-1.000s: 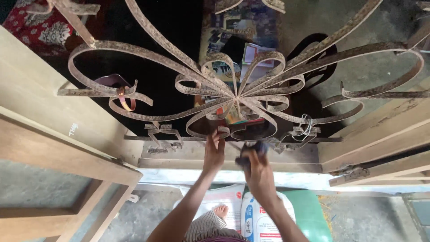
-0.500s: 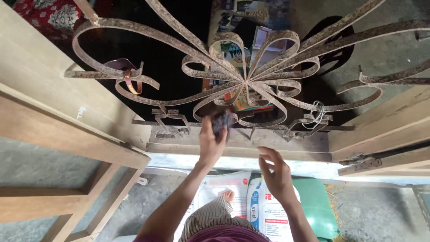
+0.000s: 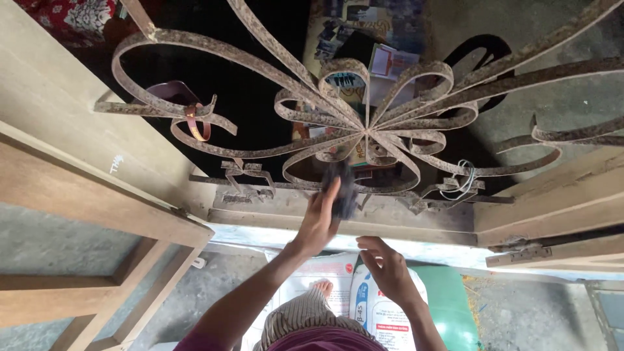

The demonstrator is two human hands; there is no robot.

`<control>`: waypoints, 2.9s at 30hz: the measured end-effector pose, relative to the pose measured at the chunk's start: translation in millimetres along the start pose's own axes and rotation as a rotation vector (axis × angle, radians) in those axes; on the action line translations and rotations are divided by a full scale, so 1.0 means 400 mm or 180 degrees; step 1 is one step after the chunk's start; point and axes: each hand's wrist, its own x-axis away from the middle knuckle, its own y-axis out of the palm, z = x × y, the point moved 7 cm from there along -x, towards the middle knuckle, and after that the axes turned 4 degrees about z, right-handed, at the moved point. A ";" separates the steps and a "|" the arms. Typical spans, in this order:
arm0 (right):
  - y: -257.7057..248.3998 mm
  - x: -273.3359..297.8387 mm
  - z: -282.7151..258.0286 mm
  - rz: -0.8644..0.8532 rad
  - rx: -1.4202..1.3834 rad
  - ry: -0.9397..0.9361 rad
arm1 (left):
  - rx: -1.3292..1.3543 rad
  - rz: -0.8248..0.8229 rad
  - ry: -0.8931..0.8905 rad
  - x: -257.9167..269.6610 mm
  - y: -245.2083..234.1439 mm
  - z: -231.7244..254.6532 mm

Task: Cleaning a window pane and its decorative metal grill using a cloth.

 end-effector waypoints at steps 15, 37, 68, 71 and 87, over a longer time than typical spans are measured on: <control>-0.015 0.003 0.060 0.0016 0.0009 0.0153 | 0.0964 0.1746 -0.2908 0.015 0.154 -0.392; 0.001 -0.148 0.075 -0.0001 -0.0331 0.0157 | 0.6865 0.0689 -0.3492 0.101 0.603 -0.517; 0.034 -0.062 0.189 -0.0195 -0.0446 0.0769 | 0.6566 -0.0025 -0.4741 0.281 0.504 -0.316; -0.028 0.004 0.163 -0.0078 -0.0025 0.1717 | 0.3619 -0.0854 -0.4362 0.232 0.592 -0.292; -0.021 0.065 0.329 0.0229 -0.0870 0.1543 | 0.4264 -0.1232 -0.4184 0.232 0.290 -0.165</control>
